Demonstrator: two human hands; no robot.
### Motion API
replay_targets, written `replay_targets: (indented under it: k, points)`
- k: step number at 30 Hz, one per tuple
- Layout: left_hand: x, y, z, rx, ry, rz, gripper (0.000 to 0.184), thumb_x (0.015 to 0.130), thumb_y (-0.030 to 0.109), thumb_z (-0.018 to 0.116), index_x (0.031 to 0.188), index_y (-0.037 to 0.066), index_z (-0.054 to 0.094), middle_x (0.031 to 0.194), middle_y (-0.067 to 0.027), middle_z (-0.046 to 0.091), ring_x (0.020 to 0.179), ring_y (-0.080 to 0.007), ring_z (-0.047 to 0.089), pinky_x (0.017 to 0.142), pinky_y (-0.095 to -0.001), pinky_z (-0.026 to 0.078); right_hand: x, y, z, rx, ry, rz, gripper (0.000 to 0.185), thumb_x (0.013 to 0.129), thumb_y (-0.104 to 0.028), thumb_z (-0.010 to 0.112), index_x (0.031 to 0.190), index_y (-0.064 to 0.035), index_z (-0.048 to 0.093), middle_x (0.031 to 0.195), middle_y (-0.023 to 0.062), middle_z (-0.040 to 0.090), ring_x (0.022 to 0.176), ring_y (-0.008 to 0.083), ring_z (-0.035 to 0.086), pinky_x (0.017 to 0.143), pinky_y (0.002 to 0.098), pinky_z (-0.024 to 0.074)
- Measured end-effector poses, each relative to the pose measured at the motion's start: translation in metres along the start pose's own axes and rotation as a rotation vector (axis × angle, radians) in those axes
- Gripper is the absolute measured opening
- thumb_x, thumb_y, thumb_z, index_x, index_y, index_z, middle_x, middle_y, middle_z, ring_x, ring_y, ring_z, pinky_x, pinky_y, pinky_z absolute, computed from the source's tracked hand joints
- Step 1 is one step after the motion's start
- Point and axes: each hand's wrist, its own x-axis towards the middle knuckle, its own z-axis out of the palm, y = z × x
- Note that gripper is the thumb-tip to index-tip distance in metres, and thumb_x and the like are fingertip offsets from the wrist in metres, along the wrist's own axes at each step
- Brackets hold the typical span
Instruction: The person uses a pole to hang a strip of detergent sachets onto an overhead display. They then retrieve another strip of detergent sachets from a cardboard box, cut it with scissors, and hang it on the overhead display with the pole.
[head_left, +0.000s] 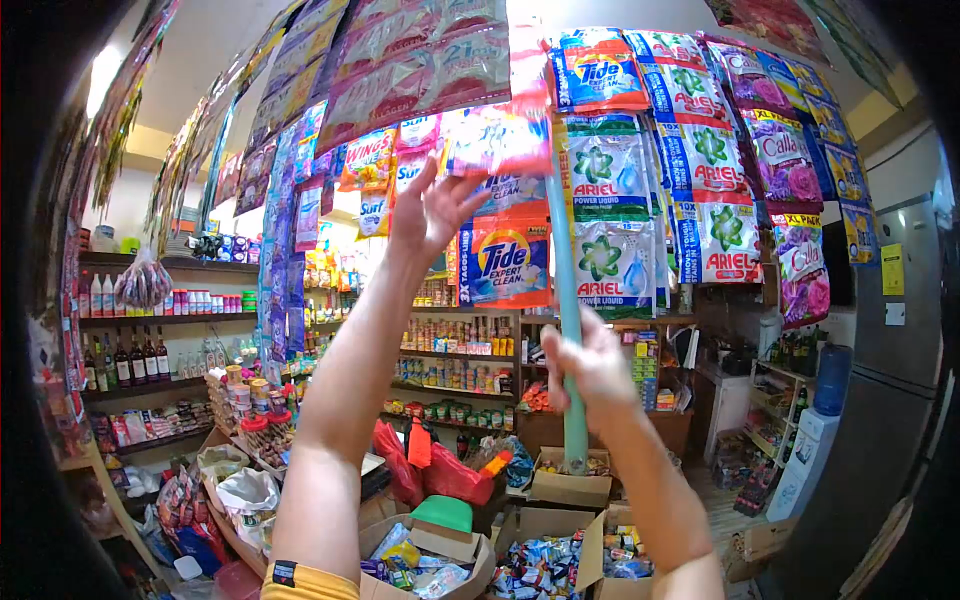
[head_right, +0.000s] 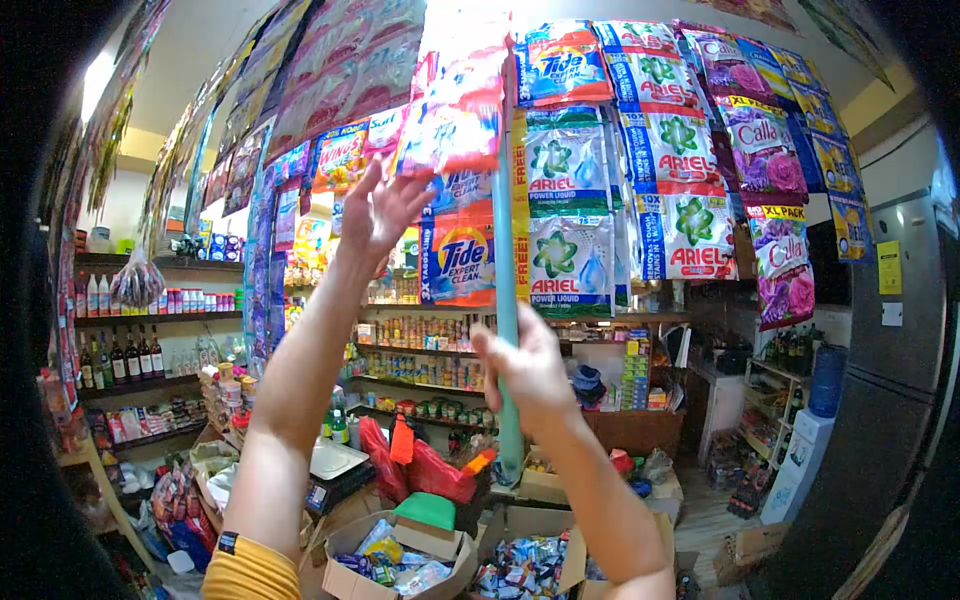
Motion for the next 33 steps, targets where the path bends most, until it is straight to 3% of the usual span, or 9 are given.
replay_targets:
  k: [1, 2, 7, 12, 17, 22, 27, 30, 33]
  points:
    - [0.012, 0.004, 0.006, 0.092, -0.001, 0.026, 0.037, 0.092, 0.03, 0.043, 0.114, 0.001, 0.044, 0.114, -0.0165, 0.052, 0.112, -0.0321, 0.048, 0.09, -0.0512, 0.042, 0.017, -0.007, 0.003, -0.028, 0.014, -0.021, 0.03, 0.083, -0.016, 0.06, 0.107, -0.0028, 0.047, 0.067, -0.0003, 0.047, 0.038, 0.0071, 0.041, 0.031, 0.0217, 0.0361]
    - [0.026, 0.008, 0.007, 0.127, 0.033, 0.05, 0.045, 0.09, 0.027, 0.048, 0.122, -0.001, 0.031, 0.122, -0.0215, 0.044, 0.118, -0.0388, 0.04, 0.096, -0.0522, 0.038, 0.034, -0.014, 0.002, 0.011, -0.032, -0.003, 0.026, 0.084, -0.018, 0.06, 0.101, -0.0034, 0.047, 0.061, -0.0005, 0.045, 0.036, 0.0079, 0.042, 0.031, 0.0219, 0.036]
    - [0.063, 0.029, 0.01, 0.234, 0.062, 0.107, 0.047, 0.087, 0.023, 0.053, 0.124, 0.003, 0.033, 0.124, -0.0104, 0.04, 0.116, -0.0267, 0.041, 0.089, -0.0486, 0.045, 0.083, -0.055, 0.019, 0.029, -0.052, 0.043, 0.027, 0.084, -0.028, 0.061, 0.089, -0.0075, 0.045, 0.057, -0.0005, 0.045, 0.036, 0.0088, 0.043, 0.031, 0.0224, 0.0356]
    - [0.067, 0.02, 0.022, 0.244, 0.166, 0.149, 0.041, 0.088, 0.027, 0.05, 0.119, 0.002, 0.04, 0.118, -0.0132, 0.045, 0.113, -0.0283, 0.045, 0.092, -0.0462, 0.043, 0.07, -0.066, 0.027, 0.051, -0.035, 0.076, 0.031, 0.084, -0.036, 0.058, 0.089, -0.0095, 0.043, 0.057, 0.0003, 0.044, 0.037, 0.0089, 0.043, 0.033, 0.0215, 0.0361]
    - [0.05, -0.003, 0.018, 0.279, 0.347, 0.183, 0.034, 0.088, 0.018, 0.05, 0.117, 0.002, 0.04, 0.102, -0.014, 0.056, 0.097, -0.0285, 0.056, 0.089, -0.0439, 0.046, 0.008, -0.064, 0.025, -0.038, -0.038, 0.033, 0.03, 0.084, -0.029, 0.06, 0.096, -0.0054, 0.044, 0.06, 0.0003, 0.045, 0.038, 0.0082, 0.043, 0.033, 0.0219, 0.0363]
    - [0.019, -0.007, -0.006, 0.511, 0.346, 0.063, 0.028, 0.08, 0.005, 0.057, 0.106, 0.007, 0.049, 0.096, -0.0099, 0.058, 0.086, -0.0188, 0.06, 0.064, -0.0288, 0.054, -0.048, -0.056, 0.013, 0.006, -0.013, 0.045, 0.036, 0.082, -0.022, 0.062, 0.105, -0.0011, 0.044, 0.062, -0.0006, 0.045, 0.041, 0.006, 0.043, 0.033, 0.0207, 0.0356]
    - [-0.026, -0.017, 0.002, 0.66, 0.256, -0.079, 0.034, 0.076, -0.001, 0.058, 0.108, 0.004, 0.049, 0.103, -0.0081, 0.057, 0.09, -0.0163, 0.058, 0.076, -0.0281, 0.049, -0.111, -0.007, 0.001, 0.097, 0.032, 0.164, 0.05, 0.08, -0.016, 0.064, 0.121, -0.0008, 0.039, 0.066, 0.001, 0.05, 0.039, 0.0086, 0.047, 0.033, 0.0221, 0.0363]
    - [-0.048, -0.03, -0.005, 0.782, 0.24, -0.076, 0.034, 0.074, -0.002, 0.062, 0.107, 0.004, 0.055, 0.097, -0.0034, 0.06, 0.079, -0.0115, 0.059, 0.073, -0.0251, 0.049, -0.138, 0.019, -0.008, 0.107, 0.057, 0.219, 0.057, 0.079, -0.013, 0.065, 0.127, -0.0015, 0.036, 0.063, 0.0044, 0.053, 0.041, 0.0123, 0.049, 0.034, 0.0248, 0.039]
    - [-0.073, -0.041, -0.018, 0.825, 0.299, -0.155, 0.042, 0.07, -0.002, 0.066, 0.11, 0.003, 0.054, 0.097, -0.0048, 0.061, 0.081, -0.011, 0.059, 0.074, -0.025, 0.048, -0.162, 0.047, -0.008, 0.121, 0.092, 0.242, 0.057, 0.078, -0.011, 0.066, 0.126, -0.0024, 0.036, 0.065, 0.0044, 0.054, 0.042, 0.0127, 0.05, 0.035, 0.0254, 0.0396]
